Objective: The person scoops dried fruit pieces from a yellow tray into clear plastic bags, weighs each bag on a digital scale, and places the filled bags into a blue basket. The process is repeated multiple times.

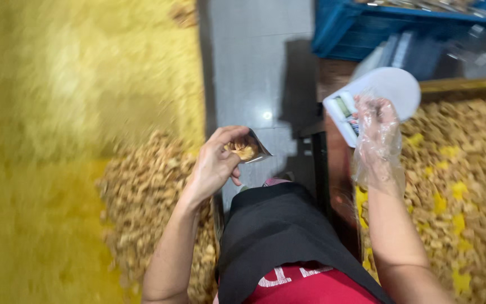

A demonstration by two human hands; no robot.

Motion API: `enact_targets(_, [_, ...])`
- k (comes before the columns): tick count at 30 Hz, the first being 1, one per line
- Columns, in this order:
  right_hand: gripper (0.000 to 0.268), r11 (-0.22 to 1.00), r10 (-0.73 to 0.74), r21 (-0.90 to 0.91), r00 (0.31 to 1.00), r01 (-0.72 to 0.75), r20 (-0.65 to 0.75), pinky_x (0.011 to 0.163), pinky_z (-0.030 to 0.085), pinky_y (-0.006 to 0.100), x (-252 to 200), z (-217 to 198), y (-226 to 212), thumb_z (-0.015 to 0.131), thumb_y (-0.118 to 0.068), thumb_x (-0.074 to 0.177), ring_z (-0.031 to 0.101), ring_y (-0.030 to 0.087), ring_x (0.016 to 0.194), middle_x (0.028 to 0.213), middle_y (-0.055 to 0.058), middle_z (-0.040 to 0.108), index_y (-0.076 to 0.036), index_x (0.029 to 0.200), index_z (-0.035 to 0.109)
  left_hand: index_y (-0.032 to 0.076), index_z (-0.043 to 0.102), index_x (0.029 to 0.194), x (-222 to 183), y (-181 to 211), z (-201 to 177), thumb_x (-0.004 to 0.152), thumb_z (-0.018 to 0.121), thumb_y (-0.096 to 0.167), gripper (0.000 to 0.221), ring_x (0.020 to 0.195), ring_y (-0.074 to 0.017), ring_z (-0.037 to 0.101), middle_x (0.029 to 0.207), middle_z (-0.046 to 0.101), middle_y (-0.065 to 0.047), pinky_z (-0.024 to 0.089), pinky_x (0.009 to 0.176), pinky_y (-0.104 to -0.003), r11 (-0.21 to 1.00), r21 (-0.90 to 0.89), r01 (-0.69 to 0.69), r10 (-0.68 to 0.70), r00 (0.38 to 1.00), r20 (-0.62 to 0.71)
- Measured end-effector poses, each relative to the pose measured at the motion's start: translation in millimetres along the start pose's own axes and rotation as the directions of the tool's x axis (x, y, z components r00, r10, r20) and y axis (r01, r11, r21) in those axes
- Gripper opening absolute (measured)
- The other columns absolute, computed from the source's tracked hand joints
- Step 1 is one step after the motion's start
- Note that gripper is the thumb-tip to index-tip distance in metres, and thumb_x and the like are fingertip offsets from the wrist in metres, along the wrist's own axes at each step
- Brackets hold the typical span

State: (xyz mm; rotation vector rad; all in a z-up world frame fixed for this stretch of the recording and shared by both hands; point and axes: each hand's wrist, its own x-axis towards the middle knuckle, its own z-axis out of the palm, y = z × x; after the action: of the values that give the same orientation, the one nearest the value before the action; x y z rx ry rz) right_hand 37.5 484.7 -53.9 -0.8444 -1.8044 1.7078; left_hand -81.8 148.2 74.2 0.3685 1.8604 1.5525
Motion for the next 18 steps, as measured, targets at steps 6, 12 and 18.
enact_targets(6, [0.015, 0.989, -0.082, 0.093, 0.940, 0.119, -0.332, 0.089, 0.053, 0.024, -27, -122, 93, 0.070, -0.008, 0.102, 0.062, 0.008, 0.098, 0.109, 0.001, 0.067, 0.000, 0.113, 0.064, 0.001, 0.061, 0.133, 83, 43, 74, 0.085, 0.049, -0.013, 0.051, 0.062, -0.0132, 0.065, 0.136, 0.056, -0.011, 0.063, 0.052, -0.028, 0.985, 0.109, -0.132, 0.085, 0.928, 0.362])
enact_targets(12, [0.020, 0.990, 0.069, -0.070, 0.851, -0.123, -0.520, 0.093, 0.048, 0.030, -101, -161, 71, 0.066, -0.014, 0.103, 0.061, 0.016, 0.103, 0.113, 0.005, 0.066, -0.003, 0.120, 0.068, -0.002, 0.059, 0.136, 183, 75, 171, 0.091, 0.055, -0.010, 0.046, 0.094, -0.0100, 0.063, 0.136, 0.053, -0.012, 0.064, 0.067, -0.027, 0.861, -0.032, -0.508, 0.457, 0.743, 0.489])
enact_targets(18, [0.031, 0.672, 0.256, -0.410, 0.712, -0.617, -0.653, 0.097, 0.046, 0.046, -136, -130, -11, 0.065, -0.034, 0.100, 0.063, 0.034, 0.111, 0.119, 0.018, 0.068, -0.014, 0.122, 0.071, -0.006, 0.057, 0.138, 254, 70, 233, 0.090, 0.055, -0.009, 0.048, 0.067, -0.0149, 0.064, 0.132, 0.056, -0.017, 0.065, 0.057, -0.030, 0.967, -0.163, -0.198, 0.256, 0.791, 0.556])
